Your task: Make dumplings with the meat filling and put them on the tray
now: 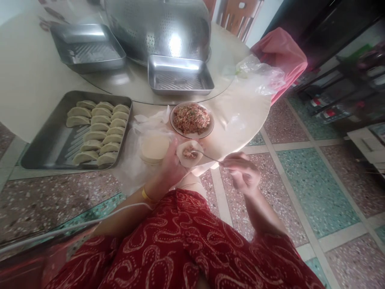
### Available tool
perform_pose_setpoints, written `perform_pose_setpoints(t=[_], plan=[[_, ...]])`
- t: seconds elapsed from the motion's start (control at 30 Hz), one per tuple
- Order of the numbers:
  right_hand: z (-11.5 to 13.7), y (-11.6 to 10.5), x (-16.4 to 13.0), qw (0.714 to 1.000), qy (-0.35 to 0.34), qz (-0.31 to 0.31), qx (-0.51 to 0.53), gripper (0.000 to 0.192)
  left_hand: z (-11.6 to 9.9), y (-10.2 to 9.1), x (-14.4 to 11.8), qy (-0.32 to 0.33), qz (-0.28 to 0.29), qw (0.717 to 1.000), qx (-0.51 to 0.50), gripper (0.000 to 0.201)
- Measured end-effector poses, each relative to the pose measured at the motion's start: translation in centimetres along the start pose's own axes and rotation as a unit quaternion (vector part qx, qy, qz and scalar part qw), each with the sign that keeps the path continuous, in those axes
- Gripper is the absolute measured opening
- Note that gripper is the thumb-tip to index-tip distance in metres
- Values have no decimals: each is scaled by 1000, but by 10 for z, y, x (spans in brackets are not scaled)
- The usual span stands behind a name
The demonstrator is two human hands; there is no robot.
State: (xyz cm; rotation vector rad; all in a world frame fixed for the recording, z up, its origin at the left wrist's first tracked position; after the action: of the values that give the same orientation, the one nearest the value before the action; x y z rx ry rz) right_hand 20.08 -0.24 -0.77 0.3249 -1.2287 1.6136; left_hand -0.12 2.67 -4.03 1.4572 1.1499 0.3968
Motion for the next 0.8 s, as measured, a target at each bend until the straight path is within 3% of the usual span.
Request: perform_pose_setpoints(t=[0.13, 0.27, 0.37, 0.43, 0.6, 0.8], plan=[[-5, -2, 1, 998, 23, -59, 16, 26, -1, -1, 0, 11, 5, 1000, 8, 55], [-25, 6, 7, 983, 130, -125, 20, 17, -2, -2, -3, -7, 5, 1000, -6, 57], [-47, 21, 12, 961, 248, -117, 28, 14, -2, -2, -8, -15, -19, 1000, -14, 58], [-59, 32, 14, 953, 284, -95, 41, 17, -1, -2, -10, -25, -35, 999, -16, 61], [-75, 47, 7, 947, 306, -56, 76, 27, 1, 2, -13, -38, -72, 996, -20, 65], [-82, 38, -20, 932, 343, -80, 86, 30, 4, 9, -7, -76, -66, 995, 2, 55]])
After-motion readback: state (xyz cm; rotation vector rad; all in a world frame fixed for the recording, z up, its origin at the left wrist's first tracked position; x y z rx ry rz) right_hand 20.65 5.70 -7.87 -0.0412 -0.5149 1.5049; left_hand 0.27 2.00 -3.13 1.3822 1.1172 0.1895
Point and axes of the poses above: each hand's wrist, its own x-axis towards the middle knuckle, its own y-axis out of the palm, z = x × y, the point moved 2 cm from there along x, towards the middle knuckle, and after that the axes turned 7 degrees about z, right-handed, at the moved point
